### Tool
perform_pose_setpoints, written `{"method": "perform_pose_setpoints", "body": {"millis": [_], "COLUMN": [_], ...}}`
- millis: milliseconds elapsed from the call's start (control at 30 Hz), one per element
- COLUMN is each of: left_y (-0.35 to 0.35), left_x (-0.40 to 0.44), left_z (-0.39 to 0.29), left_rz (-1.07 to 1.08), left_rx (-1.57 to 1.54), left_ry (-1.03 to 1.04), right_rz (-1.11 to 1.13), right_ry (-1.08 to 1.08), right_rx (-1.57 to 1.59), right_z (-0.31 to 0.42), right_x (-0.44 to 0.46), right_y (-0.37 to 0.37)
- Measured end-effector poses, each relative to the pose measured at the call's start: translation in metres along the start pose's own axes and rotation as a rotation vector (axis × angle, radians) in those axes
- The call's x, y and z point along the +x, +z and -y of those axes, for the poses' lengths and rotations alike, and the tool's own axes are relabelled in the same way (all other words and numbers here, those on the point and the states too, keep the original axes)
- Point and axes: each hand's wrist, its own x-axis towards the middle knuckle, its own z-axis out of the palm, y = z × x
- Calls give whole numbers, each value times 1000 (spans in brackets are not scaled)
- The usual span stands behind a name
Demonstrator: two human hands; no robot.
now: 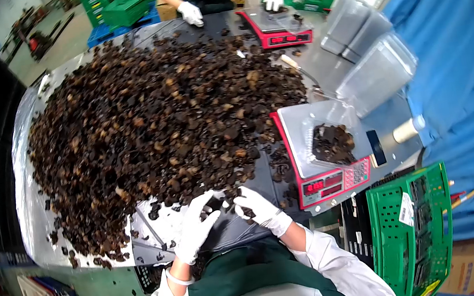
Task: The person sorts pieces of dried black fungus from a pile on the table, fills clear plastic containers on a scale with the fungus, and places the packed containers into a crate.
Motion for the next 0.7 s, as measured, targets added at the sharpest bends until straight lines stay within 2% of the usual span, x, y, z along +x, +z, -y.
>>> {"method": "perform_pose_setpoints", "body": {"millis": [33, 67, 200, 267, 300, 367, 433, 467, 500, 533, 567, 600, 667, 700], "left_y": [6, 21, 44, 52, 57, 69, 83, 91, 104, 118, 132, 143, 173, 184], "left_x": [4, 9, 12, 12, 17, 29, 44, 56, 69, 78, 91, 101, 133, 144], "left_z": [-8, 11, -9, -5, -8, -16, -45, -57, -69, -73, -78, -96, -100, -105], "left_rz": [34, 1, 11, 53, 39, 9, -6, 1, -50, -56, -75, -40, -115, -131], "left_rx": [-22, 15, 35, -127, -146, -229, -327, -149, -40, -43, -48, -57, 21, 82], "left_ry": [26, 257, 277, 3, -64, -180, -290, -147, 153, 189, 241, 221, 453, 519], "right_rz": [41, 61, 39, 62, 52, -32, -126, -251, -340, -465, -580, -603, -619, -537], "right_ry": [3, 78, 117, 121, 111, -32, -276, -294, -399, -601, -665, -673, -631, -708], "right_rx": [6, -2, 73, 5, 16, -36, -86, -241, -359, -473, -524, -492, -432, -450], "right_z": [-7, -21, -1, 2, 13, 36, 86, 111, 126, 151, 163, 167, 176, 177], "right_x": [-5, -6, -26, -35, -46, -66, -92, -105, -114, -116, -118, -113, -103, -96], "right_y": [-10, -25, -20, -35, -39, -54, -68, -79, -99, -97, -110, -132, -158, -169]}}
